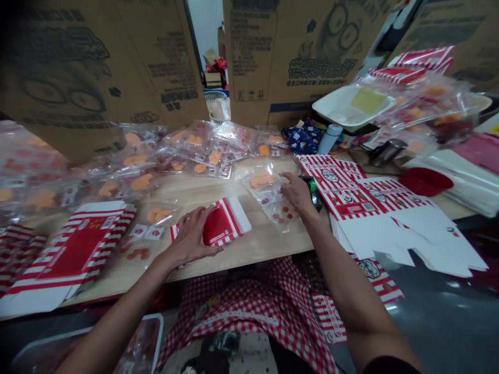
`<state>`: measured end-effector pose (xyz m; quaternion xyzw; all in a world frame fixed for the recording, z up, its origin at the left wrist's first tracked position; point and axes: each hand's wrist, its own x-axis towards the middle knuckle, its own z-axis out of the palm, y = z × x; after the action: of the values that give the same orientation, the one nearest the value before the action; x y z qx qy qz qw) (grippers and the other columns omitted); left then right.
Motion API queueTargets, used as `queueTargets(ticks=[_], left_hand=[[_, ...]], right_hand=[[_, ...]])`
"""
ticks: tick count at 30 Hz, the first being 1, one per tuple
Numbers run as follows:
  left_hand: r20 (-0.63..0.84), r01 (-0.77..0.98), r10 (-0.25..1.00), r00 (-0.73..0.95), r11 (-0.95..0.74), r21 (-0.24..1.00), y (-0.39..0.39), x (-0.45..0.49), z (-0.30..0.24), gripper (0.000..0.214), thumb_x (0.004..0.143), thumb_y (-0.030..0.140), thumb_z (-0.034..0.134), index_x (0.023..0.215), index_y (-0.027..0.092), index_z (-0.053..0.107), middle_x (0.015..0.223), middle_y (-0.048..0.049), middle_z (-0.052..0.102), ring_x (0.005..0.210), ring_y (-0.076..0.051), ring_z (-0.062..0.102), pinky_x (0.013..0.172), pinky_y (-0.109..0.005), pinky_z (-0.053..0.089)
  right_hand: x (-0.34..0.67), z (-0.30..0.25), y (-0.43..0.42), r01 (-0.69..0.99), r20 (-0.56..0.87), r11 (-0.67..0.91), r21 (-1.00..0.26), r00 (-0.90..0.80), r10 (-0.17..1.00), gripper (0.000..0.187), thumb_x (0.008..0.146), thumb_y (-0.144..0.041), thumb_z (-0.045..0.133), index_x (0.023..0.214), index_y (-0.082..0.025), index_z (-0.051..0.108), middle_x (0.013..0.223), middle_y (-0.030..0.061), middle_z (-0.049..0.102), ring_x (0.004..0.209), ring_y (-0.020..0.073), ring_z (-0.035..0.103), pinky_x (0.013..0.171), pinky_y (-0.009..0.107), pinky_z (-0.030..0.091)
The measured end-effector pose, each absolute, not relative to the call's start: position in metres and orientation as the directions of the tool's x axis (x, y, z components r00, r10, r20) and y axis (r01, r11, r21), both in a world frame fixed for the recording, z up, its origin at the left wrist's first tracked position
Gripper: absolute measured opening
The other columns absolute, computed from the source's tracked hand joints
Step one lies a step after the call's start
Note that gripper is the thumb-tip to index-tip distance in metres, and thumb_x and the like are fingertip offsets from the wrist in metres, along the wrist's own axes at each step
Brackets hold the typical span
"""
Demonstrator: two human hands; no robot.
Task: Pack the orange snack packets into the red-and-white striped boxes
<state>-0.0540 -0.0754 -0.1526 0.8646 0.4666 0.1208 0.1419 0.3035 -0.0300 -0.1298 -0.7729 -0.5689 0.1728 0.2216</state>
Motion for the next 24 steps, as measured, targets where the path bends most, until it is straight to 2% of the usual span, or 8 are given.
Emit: queueTargets(ticks=[2, 4, 7, 9, 13, 17, 21, 24], left_hand=[[0.061, 0.775, 0.831, 0.553, -0.541, 0.326, -0.076, -0.047, -0.170, 0.120, 0.061, 0.061, 0.079, 0.158, 0.025, 0.017, 0.150, -0.0195, 0.036, 0.139, -0.042, 0.035, 0.114, -0.060, 0.021], [0.039, 0.776, 0.827, 0.562, -0.542, 0.321, -0.077, -0.043, -0.181, 0.119, 0.062, 0.065, 0.077, 0.157, 0.024, 0.018, 0.150, -0.0200, 0.037, 0.138, -0.042, 0.036, 0.114, -0.059, 0.021], [0.018, 0.784, 0.832, 0.555, -0.530, 0.324, -0.077, -0.042, -0.188, 0.119, 0.061, 0.071, 0.075, 0.156, 0.023, 0.021, 0.151, -0.0205, 0.037, 0.139, -0.042, 0.036, 0.115, -0.058, 0.022], [0.024, 0.782, 0.830, 0.557, -0.534, 0.322, -0.077, -0.042, -0.188, 0.119, 0.061, 0.073, 0.075, 0.155, 0.021, 0.023, 0.150, -0.0215, 0.037, 0.140, -0.042, 0.035, 0.115, -0.058, 0.021], [0.015, 0.766, 0.821, 0.571, -0.539, 0.350, -0.079, -0.042, -0.188, 0.119, 0.061, 0.072, 0.075, 0.155, 0.018, 0.026, 0.151, -0.0232, 0.037, 0.141, -0.042, 0.033, 0.116, -0.058, 0.019], [-0.046, 0.718, 0.764, 0.644, -0.582, 0.383, -0.083, -0.040, -0.188, 0.125, 0.059, 0.067, 0.078, 0.158, 0.018, 0.020, 0.155, -0.0232, 0.032, 0.143, -0.043, 0.029, 0.118, -0.058, 0.017], [-0.056, 0.660, 0.700, 0.712, -0.640, 0.395, -0.083, -0.047, -0.189, 0.120, 0.062, 0.065, 0.077, 0.157, 0.020, 0.021, 0.156, -0.0218, 0.029, 0.144, -0.044, 0.027, 0.118, -0.059, 0.017], [-0.047, 0.642, 0.686, 0.726, -0.652, 0.403, -0.081, -0.055, -0.190, 0.117, 0.063, 0.066, 0.077, 0.156, 0.019, 0.024, 0.156, -0.0218, 0.029, 0.144, -0.044, 0.027, 0.118, -0.059, 0.019]], right_hand=[[0.296, -0.130, -0.045, 0.841, 0.046, -0.240, -0.485, 0.299, 0.953, 0.057, 0.087, -0.022, 0.047, 0.143, -0.026, 0.056, 0.109, 0.0078, 0.074, 0.100, 0.0268, 0.067, 0.085, 0.034, 0.049], [0.283, -0.134, -0.058, 0.887, 0.053, -0.219, -0.406, 0.263, 0.963, 0.054, 0.088, -0.022, 0.049, 0.140, -0.029, 0.060, 0.106, 0.0091, 0.075, 0.100, 0.0296, 0.067, 0.085, 0.037, 0.048], [0.267, -0.138, -0.071, 0.948, -0.034, -0.122, -0.295, 0.118, 0.992, 0.054, 0.087, -0.018, 0.051, 0.138, -0.033, 0.063, 0.101, 0.0088, 0.076, 0.093, 0.0287, 0.069, 0.077, 0.034, 0.047], [0.266, -0.138, -0.073, 0.964, -0.116, -0.014, -0.264, -0.017, 0.993, 0.055, 0.084, -0.016, 0.052, 0.134, -0.036, 0.066, 0.099, 0.0076, 0.077, 0.089, 0.0274, 0.070, 0.070, 0.031, 0.045], [0.282, -0.143, -0.061, 0.934, -0.221, 0.137, -0.329, -0.217, 0.951, 0.057, 0.076, -0.012, 0.058, 0.126, -0.036, 0.072, 0.085, 0.0041, 0.078, 0.078, 0.0231, 0.068, 0.063, 0.028, 0.041], [0.292, -0.157, -0.039, 0.838, -0.362, 0.224, -0.497, -0.435, 0.824, 0.060, 0.071, -0.005, 0.056, 0.122, -0.030, 0.074, 0.071, -0.0010, 0.074, 0.061, 0.0147, 0.061, 0.059, 0.023, 0.039], [0.283, -0.170, -0.027, 0.747, -0.387, 0.283, -0.602, -0.582, 0.715, 0.066, 0.070, 0.000, 0.050, 0.126, -0.028, 0.071, 0.076, -0.0036, 0.074, 0.061, 0.0106, 0.056, 0.062, 0.019, 0.040], [0.276, -0.172, -0.025, 0.750, -0.437, 0.272, -0.603, -0.595, 0.675, 0.069, 0.074, -0.001, 0.049, 0.136, -0.026, 0.064, 0.085, -0.0019, 0.075, 0.059, 0.0097, 0.054, 0.060, 0.019, 0.040]])
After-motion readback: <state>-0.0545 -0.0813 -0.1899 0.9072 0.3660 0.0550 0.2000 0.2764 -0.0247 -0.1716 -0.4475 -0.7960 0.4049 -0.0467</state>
